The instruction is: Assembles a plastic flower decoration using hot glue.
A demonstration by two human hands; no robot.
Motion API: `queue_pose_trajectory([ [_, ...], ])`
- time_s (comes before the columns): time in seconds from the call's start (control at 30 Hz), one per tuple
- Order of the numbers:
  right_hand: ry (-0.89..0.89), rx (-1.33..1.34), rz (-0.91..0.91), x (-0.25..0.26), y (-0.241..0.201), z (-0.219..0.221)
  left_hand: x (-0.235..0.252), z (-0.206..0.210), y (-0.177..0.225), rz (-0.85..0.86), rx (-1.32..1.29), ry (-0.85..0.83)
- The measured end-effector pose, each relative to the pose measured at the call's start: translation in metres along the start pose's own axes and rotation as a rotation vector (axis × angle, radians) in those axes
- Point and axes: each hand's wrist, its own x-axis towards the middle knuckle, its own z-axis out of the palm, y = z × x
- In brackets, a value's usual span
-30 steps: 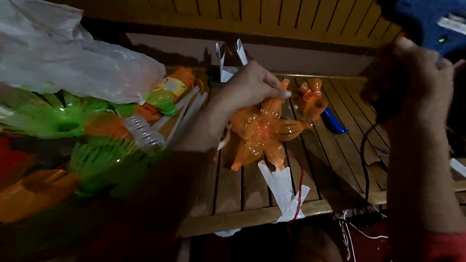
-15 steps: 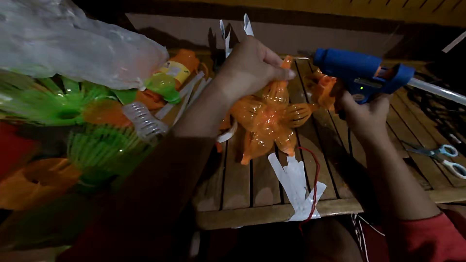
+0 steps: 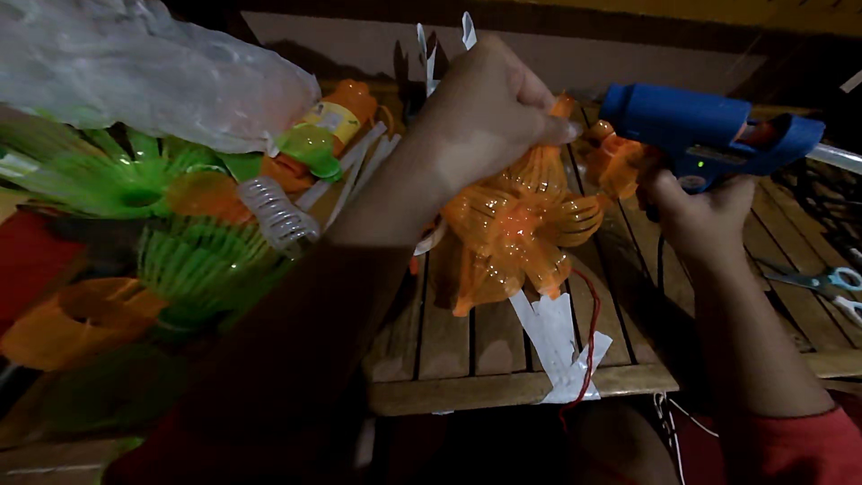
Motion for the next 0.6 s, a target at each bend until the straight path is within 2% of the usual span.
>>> queue_pose_trajectory([
  [0.6, 0.005, -0.013, -0.045, -0.0004, 0.0000, 0.0001, 0.0000, 0.0004, -0.0006, -0.001, -0.025, 0.008],
])
